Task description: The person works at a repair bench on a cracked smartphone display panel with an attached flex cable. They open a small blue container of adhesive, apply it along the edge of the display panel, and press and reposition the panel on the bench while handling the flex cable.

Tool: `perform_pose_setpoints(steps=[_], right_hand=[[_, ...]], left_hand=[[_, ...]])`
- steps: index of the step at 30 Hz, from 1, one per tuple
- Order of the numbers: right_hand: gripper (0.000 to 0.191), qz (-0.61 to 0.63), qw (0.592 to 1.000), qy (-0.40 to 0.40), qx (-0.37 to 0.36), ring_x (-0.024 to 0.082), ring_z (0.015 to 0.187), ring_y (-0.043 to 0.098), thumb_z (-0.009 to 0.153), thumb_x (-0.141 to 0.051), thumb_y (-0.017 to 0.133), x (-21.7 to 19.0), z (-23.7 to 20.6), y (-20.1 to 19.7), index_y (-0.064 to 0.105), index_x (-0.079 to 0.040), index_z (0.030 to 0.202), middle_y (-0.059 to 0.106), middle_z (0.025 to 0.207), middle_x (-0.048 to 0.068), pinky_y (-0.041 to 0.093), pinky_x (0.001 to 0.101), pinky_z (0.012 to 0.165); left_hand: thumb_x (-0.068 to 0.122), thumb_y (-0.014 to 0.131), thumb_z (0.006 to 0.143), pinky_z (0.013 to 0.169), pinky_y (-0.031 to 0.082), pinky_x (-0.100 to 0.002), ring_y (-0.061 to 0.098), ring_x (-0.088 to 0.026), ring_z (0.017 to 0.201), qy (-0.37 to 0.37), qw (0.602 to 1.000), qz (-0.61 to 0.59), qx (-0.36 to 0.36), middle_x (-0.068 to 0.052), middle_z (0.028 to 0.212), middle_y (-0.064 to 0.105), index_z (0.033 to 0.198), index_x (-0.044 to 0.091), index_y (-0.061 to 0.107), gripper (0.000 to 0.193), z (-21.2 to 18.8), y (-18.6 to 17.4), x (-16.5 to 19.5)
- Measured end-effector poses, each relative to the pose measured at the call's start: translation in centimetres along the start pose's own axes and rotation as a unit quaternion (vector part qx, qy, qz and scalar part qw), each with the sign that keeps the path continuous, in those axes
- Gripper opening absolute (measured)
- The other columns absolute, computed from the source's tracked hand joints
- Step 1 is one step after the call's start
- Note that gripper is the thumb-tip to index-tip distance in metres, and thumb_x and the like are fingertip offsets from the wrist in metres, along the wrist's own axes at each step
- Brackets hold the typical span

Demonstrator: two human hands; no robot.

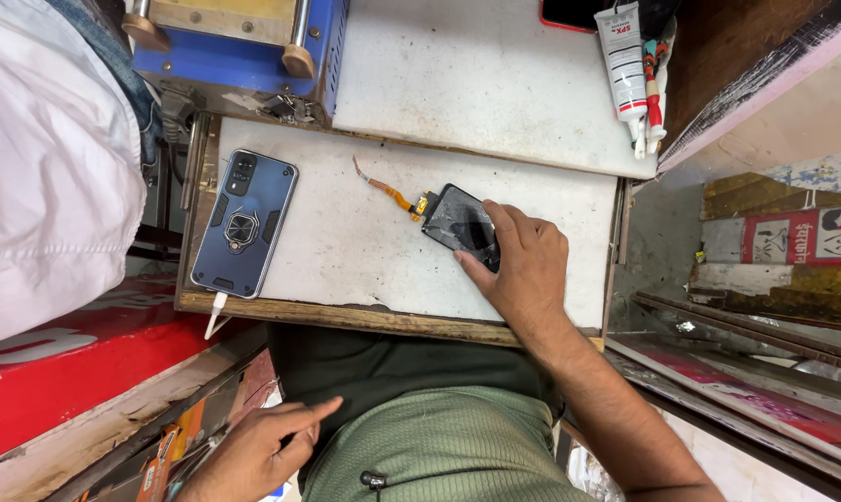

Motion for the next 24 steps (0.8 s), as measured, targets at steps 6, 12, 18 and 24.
perform_pose_setpoints(steps=[6,12,18,24], right_hand=[[0.079,0.009,1.000,0.005,-0.008,0.027,0.100,0.056,0.077,-0.045,0.089,0.2,-0.1,0.5,0.055,-0.010,0.140,0.065,0.128,0.013,0.041,0.0454,0.085],[0.080,0.015,0.999,0.024,-0.028,0.025,0.095,0.053,0.078,-0.046,0.089,0.3,0.1,0.6,0.055,-0.011,0.141,0.067,0.119,0.009,0.040,0.0458,0.085],[0.080,0.017,0.999,0.022,-0.018,0.026,0.093,0.052,0.076,-0.046,0.089,0.0,0.2,0.6,0.055,-0.011,0.139,0.067,0.120,0.010,0.040,0.0458,0.084],[0.078,0.011,1.000,0.024,-0.010,0.026,0.094,0.050,0.076,-0.046,0.089,-0.2,0.2,0.4,0.056,-0.011,0.138,0.064,0.128,0.012,0.039,0.0448,0.084]], left_hand=[[0.011,0.059,0.096,0.072,0.052,-0.024,0.060,-0.010,0.073,0.020,0.992,-0.075,-0.100,-0.001,0.077,0.061,0.145,0.019,0.061,0.050,-0.4,1.5,-1.5],[0.006,0.056,0.095,0.073,0.050,-0.023,0.055,-0.008,0.072,0.111,0.978,-0.122,-0.127,-0.001,0.076,0.059,0.149,0.016,0.059,0.054,-0.6,3.4,-4.6],[0.013,0.054,0.103,0.079,0.053,-0.025,0.058,-0.008,0.076,0.101,0.957,-0.220,-0.161,0.001,0.079,0.065,0.148,0.015,0.061,0.045,-0.9,6.0,-8.6],[0.021,0.060,0.103,0.082,0.053,-0.024,0.066,-0.007,0.085,0.059,0.966,-0.202,-0.150,0.004,0.089,0.076,0.143,0.017,0.067,0.041,-1.1,6.9,-9.4]])
Point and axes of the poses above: each hand's wrist, its own z-axis towards the middle knuckle, its own y-axis out of the palm, x = y × z, the point moved 1 cm from there along z, towards the middle knuckle
